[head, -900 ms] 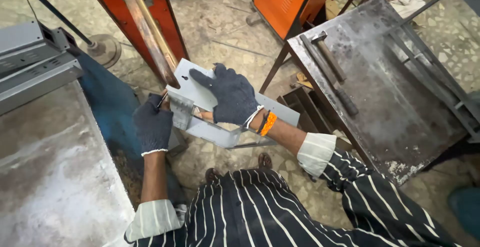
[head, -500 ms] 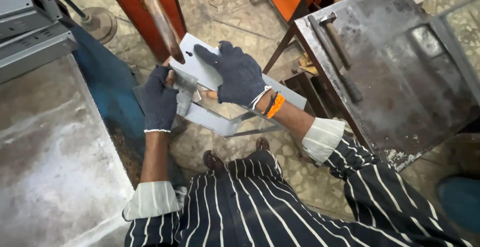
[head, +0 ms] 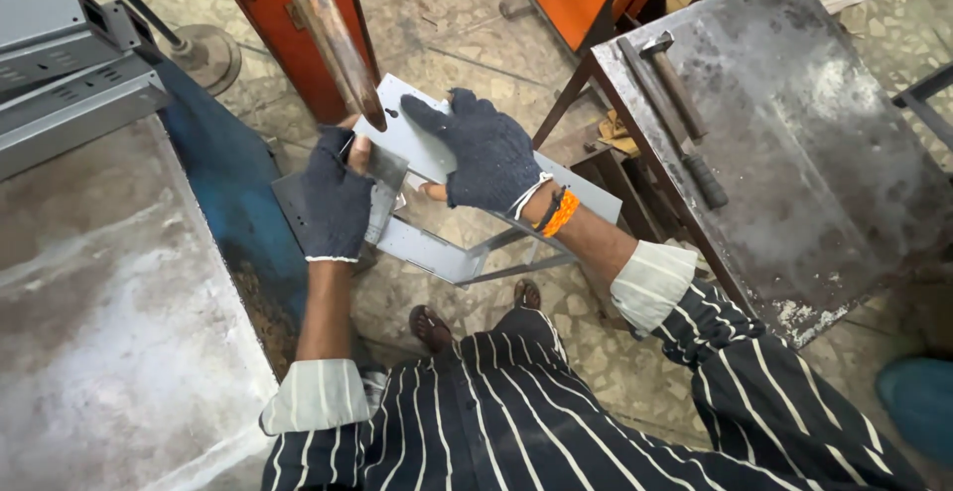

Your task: The person positions a painted sheet metal panel against the stops of a manual bending machine and pulls the bending lever to fold its edge, then hammers a small fitting onto the panel. They turn the panel over, bend another edge, and place a finished frame-like panel on a side table before continuing with more panels.

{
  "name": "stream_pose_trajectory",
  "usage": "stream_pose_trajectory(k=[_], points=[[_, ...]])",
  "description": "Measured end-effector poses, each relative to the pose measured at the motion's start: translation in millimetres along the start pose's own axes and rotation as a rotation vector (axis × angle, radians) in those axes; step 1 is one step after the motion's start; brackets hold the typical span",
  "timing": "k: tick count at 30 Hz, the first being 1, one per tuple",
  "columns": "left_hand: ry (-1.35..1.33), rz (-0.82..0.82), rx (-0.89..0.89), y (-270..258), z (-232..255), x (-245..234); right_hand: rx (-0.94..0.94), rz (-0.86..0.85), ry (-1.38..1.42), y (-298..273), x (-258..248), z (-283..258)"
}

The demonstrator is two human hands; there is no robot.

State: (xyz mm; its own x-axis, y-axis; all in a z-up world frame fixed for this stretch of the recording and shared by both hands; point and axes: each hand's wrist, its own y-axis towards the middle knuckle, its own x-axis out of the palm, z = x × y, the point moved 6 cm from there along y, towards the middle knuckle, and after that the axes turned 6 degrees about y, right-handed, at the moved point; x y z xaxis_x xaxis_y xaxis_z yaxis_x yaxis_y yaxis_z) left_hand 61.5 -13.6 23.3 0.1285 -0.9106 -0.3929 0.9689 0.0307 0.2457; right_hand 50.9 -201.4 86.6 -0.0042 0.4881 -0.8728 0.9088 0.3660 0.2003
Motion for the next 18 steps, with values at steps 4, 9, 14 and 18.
stream_pose_trajectory(k=[4,9,14,18], points=[[-0.033,0.139,0.123,-1.0,-6.1,8.0,-0.029,0.032,0.002,-0.5,4.2,4.8],[-0.059,0.187,-0.077,1.4,-26.8,17.6,0.02,-0.027,-0.015,2.4,5.0,3.0],[-0.046,0.162,0.004,-1.3,-15.6,10.5,-0.004,0.015,0.002,-0.5,2.5,2.2],[0.029,0.189,-0.007,-2.7,-7.6,7.9,-0.014,0.016,-0.002,0.3,0.0,-0.1]])
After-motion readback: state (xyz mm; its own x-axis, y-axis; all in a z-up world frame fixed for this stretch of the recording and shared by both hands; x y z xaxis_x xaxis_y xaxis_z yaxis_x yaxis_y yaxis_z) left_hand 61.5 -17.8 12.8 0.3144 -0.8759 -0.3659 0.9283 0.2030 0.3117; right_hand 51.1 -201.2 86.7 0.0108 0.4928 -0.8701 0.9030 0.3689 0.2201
